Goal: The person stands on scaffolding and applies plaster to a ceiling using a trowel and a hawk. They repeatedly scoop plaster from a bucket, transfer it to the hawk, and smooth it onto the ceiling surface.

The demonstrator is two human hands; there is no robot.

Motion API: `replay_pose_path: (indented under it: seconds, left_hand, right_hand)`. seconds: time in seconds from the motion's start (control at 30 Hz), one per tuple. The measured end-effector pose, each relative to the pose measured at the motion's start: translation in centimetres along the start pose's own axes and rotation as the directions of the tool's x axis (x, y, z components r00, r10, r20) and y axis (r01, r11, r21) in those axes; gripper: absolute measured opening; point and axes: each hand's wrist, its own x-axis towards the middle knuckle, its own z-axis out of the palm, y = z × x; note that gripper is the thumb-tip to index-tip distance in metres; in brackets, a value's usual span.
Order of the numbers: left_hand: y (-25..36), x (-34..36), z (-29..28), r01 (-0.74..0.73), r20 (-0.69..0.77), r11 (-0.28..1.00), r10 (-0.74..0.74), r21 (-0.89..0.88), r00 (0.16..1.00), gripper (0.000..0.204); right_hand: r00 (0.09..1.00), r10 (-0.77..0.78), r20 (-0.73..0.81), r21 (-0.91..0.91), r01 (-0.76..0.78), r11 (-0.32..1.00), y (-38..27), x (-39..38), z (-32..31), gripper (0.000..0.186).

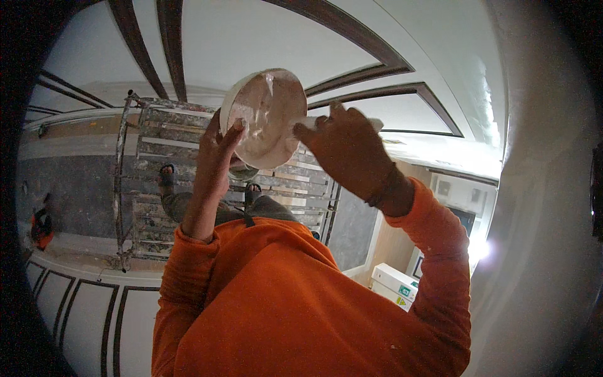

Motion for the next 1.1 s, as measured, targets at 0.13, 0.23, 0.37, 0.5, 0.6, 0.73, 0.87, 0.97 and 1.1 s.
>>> replay_pose_path:
  seconds: [0.13,0.23,0.37,0.5,0.6,0.73,0.87,0.97,1.1]
  left_hand:
    - [-1.1,0.1,0.6,0.167,-0.040,0.980,-0.172,-0.106,0.984,0.069]
    - [-2.0,0.0,1.5,0.224,-0.084,0.956,-0.243,-0.190,0.966,0.070]
    - [-2.8,0.6,2.4,0.216,-0.014,0.941,-0.227,-0.260,0.974,0.074]
    - [-1.8,0.8,3.4,0.214,0.016,0.918,-0.222,-0.334,0.975,0.077]
    - [-1.8,1.9,3.3,0.241,0.056,0.902,-0.237,-0.358,0.970,0.079]
    - [-0.4,2.7,4.5,0.153,0.097,0.959,-0.133,-0.238,0.986,0.079]
    - [0.9,3.0,4.5,0.091,0.144,0.994,-0.081,-0.067,0.986,0.078]
    - [1.4,2.9,4.9,0.062,0.183,0.998,-0.060,-0.007,0.981,0.076]
    - [0.8,3.5,4.3,0.029,0.178,0.999,-0.022,-0.035,0.984,0.073]
  right_hand:
    - [0.976,-0.009,0.218,0.183,-0.032,0.983,-0.2,1.5,0.9,0.030]
    - [0.963,-0.086,0.255,0.510,-0.059,0.858,3.0,2.8,3.7,0.041]
    - [0.975,0.065,0.212,0.914,-0.221,0.340,6.7,1.0,4.3,0.050]
    - [0.857,0.418,0.302,0.952,-0.291,-0.093,7.3,-3.2,4.2,0.049]
    - [0.725,0.651,0.225,0.972,-0.123,-0.200,6.7,-5.9,6.7,0.045]
    - [0.782,0.614,-0.105,0.925,-0.149,0.349,5.8,-7.1,2.1,0.031]
    - [0.951,0.289,-0.111,0.434,-0.215,0.875,5.0,-5.4,-1.7,0.035]
    - [0.965,0.189,-0.180,0.395,-0.105,0.913,4.5,-3.6,-0.8,0.040]
    - [0.988,0.125,-0.088,0.398,-0.080,0.914,2.8,-3.0,-0.2,0.038]
